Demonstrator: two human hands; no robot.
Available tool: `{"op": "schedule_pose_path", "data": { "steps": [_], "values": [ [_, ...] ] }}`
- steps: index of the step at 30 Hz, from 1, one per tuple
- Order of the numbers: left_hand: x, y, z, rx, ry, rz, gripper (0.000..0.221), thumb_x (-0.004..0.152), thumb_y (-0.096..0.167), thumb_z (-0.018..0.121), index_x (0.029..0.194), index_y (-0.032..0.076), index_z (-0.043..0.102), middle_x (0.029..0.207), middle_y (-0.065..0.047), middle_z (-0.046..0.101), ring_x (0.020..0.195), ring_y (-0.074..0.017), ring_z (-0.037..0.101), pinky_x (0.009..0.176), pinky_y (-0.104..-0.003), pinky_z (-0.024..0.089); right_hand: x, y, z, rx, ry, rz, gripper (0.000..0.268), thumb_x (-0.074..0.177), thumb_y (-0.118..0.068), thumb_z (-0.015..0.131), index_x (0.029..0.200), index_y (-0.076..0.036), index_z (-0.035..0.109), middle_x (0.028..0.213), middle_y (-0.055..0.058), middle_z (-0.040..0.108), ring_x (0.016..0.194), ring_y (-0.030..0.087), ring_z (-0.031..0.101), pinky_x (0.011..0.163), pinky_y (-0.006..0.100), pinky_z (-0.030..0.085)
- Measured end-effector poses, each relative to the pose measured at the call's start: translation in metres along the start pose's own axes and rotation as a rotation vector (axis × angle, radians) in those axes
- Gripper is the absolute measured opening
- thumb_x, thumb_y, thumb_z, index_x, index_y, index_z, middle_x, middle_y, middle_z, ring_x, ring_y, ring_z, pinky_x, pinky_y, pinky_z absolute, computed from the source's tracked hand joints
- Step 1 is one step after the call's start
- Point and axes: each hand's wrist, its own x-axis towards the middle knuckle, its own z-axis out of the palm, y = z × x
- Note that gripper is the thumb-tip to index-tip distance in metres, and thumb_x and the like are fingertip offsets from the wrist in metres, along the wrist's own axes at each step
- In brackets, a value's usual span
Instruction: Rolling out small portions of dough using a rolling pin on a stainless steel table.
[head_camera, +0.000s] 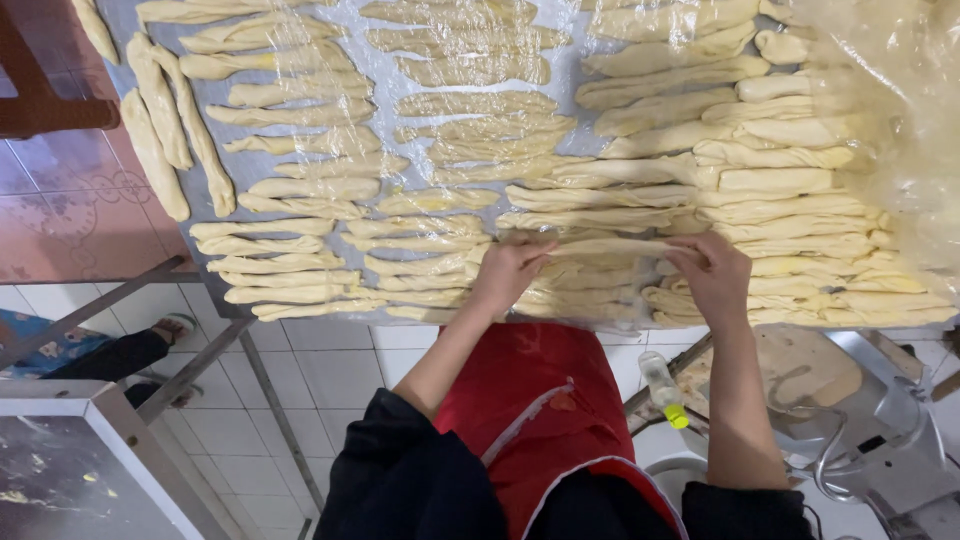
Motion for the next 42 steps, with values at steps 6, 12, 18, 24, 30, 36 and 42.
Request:
{"op": "schedule_pose_path", "data": {
  "steps": [6,12,18,24,30,36,42],
  "values": [
    [0.003,0.003,0.03,0.229,0.171,-0.1,0.013,0.097,0.009,0.077,0.089,0.0,0.074,0.091,-0.009,0.069,0.081,-0.0208,0.068,0.071,-0.036,0.057,0.016,0.033,0.018,-0.389,0.259,-0.221,0.018,0.078,-0.001,0.08,0.093,-0.009,0.074,0.097,0.01,0.068,0.097,0.032,0.065,0.089,0.045,0.052],
    [-0.009,0.001,-0.02,0.327,0.172,0.293,0.019,0.083,-0.002,0.073,0.1,0.004,0.079,0.104,-0.007,0.075,0.1,-0.0249,0.067,0.09,-0.037,0.054,0.005,0.032,0.039,-0.484,0.265,-0.306,0.02,0.083,0.003,0.071,0.095,-0.013,0.075,0.106,0.003,0.069,0.107,0.03,0.062,0.098,0.046,0.05],
    [-0.027,0.012,-0.076,0.536,-0.171,0.468,0.049,0.073,0.029,0.076,0.112,0.0,0.074,0.106,-0.011,0.067,0.105,-0.0293,0.06,0.1,-0.052,0.047,-0.013,-0.003,0.077,-0.535,0.213,-0.423,0.017,0.081,0.0,0.07,0.094,-0.01,0.075,0.101,0.008,0.067,0.099,0.03,0.063,0.085,0.045,0.048],
    [-0.055,-0.024,-0.043,0.833,-0.17,0.456,0.03,0.09,0.009,0.067,0.12,0.003,0.067,0.122,-0.011,0.064,0.116,-0.0283,0.056,0.102,-0.044,0.047,-0.029,-0.071,0.133,-0.446,-0.137,-0.655,0.023,0.084,-0.009,0.07,0.107,-0.009,0.067,0.112,0.008,0.066,0.106,0.028,0.065,0.094,0.043,0.051],
    [-0.052,-0.007,-0.042,0.645,-0.027,0.417,0.043,0.082,0.015,0.068,0.124,0.007,0.066,0.121,-0.015,0.06,0.113,-0.0322,0.053,0.097,-0.048,0.047,-0.036,-0.093,0.125,-0.311,-0.467,-0.337,0.027,0.076,-0.017,0.073,0.096,-0.004,0.06,0.099,0.012,0.065,0.101,0.03,0.062,0.094,0.043,0.049],
    [-0.032,-0.038,-0.058,0.1,-0.197,0.065,0.028,0.096,0.024,0.07,0.121,0.013,0.07,0.098,-0.006,0.069,0.098,-0.0249,0.064,0.099,-0.043,0.05,-0.017,-0.076,0.058,0.432,-0.516,0.096,0.024,0.089,-0.006,0.072,0.113,-0.004,0.072,0.1,0.003,0.073,0.077,0.007,0.065,0.063,0.023,0.055],
    [0.068,-0.014,-0.085,-0.066,-0.225,0.141,0.027,0.107,0.026,0.058,0.126,0.008,0.067,0.102,-0.013,0.071,0.093,-0.0281,0.069,0.084,-0.039,0.055,0.064,-0.053,-0.001,0.484,0.113,0.187,0.011,0.101,0.004,0.069,0.11,0.002,0.074,0.09,0.005,0.069,0.072,0.008,0.06,0.066,0.023,0.056]
  ]
}}
